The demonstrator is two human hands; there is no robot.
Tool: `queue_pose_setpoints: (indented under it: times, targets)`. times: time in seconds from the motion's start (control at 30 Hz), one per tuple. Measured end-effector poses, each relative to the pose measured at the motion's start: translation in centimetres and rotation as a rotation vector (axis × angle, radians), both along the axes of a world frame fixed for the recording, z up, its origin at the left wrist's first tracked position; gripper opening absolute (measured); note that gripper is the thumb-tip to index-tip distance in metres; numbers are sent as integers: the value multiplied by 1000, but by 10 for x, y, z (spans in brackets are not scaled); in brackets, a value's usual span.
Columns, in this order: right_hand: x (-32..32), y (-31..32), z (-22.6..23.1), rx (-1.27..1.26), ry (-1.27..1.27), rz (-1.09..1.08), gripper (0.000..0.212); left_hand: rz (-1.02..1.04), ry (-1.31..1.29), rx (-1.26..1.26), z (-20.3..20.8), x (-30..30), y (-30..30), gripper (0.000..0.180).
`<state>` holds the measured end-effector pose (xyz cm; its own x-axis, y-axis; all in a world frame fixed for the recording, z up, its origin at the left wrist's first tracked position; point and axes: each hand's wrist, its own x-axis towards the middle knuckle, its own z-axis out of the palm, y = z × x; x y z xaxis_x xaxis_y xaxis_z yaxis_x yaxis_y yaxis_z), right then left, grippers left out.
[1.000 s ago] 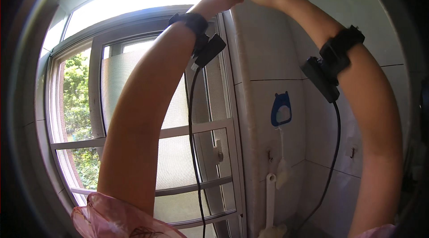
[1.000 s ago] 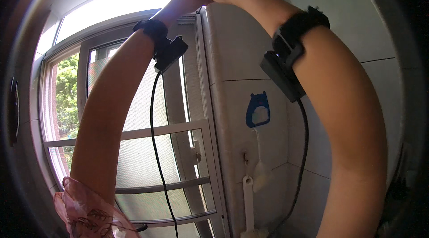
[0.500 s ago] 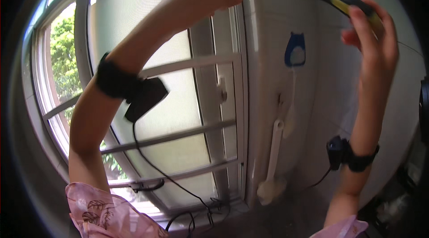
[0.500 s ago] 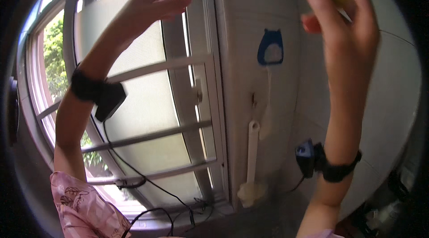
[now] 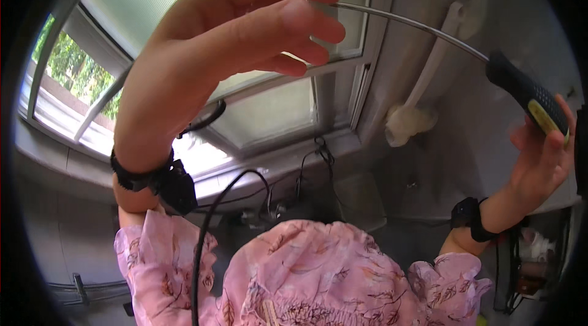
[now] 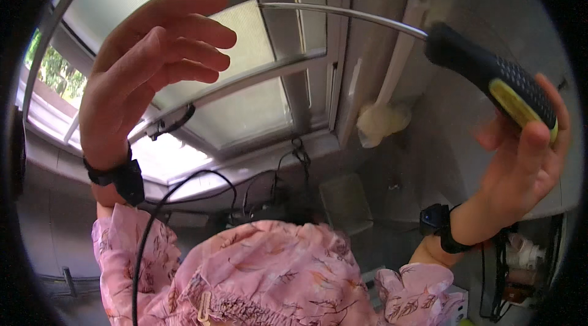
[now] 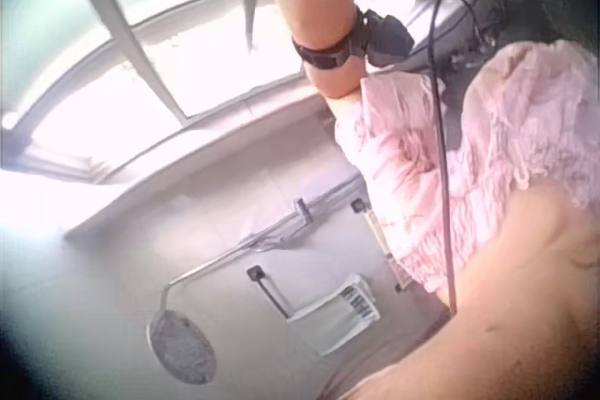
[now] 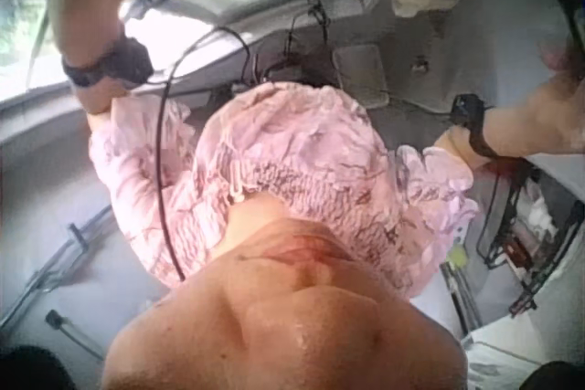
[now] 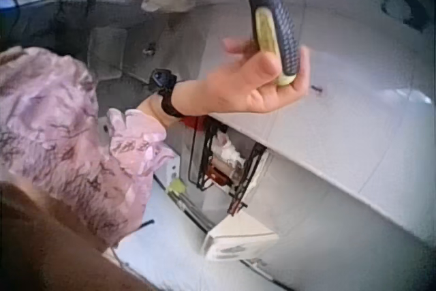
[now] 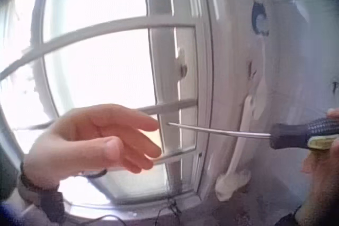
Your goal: Using a screwdriver to repair or adjust the latch on a window in a bathroom.
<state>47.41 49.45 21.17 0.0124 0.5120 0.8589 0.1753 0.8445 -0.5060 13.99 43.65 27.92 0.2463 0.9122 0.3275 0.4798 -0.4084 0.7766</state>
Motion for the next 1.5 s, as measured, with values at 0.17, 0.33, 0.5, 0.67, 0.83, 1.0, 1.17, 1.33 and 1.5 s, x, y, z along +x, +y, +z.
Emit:
queue_pose_setpoints:
  times: [0.17,0.33,0.5,0.67,0.83,1.0,1.17,1.33,1.5]
  targets:
    - [22,15,-40,-311,50,59,52,-44,-239,-193,-33,-27,19,48]
    - [27,-19,-62,-743,123,-75,40,-3,-305,-315,-74,-40,24,34]
    - [13,-30,-113,-1063,57,-72,34,-38,-198,-799,-189,-61,38,43]
    - [4,-29,-197,-1454,301,63,28,-45,120,-874,-353,-53,56,57]
    - [-3,-43,-278,-1586,583,76,28,204,145,-728,-416,-13,56,43]
    - [-17,-52,-323,-1627,708,65,28,51,141,-1085,-410,5,29,34]
    - [-35,-40,-347,-1604,759,91,26,10,271,-839,-434,4,15,35]
    - [-42,-35,-365,-1582,815,109,30,50,107,-992,-453,10,23,35]
    - [-38,-37,-380,-1563,811,113,30,27,-25,-1148,-449,37,50,39]
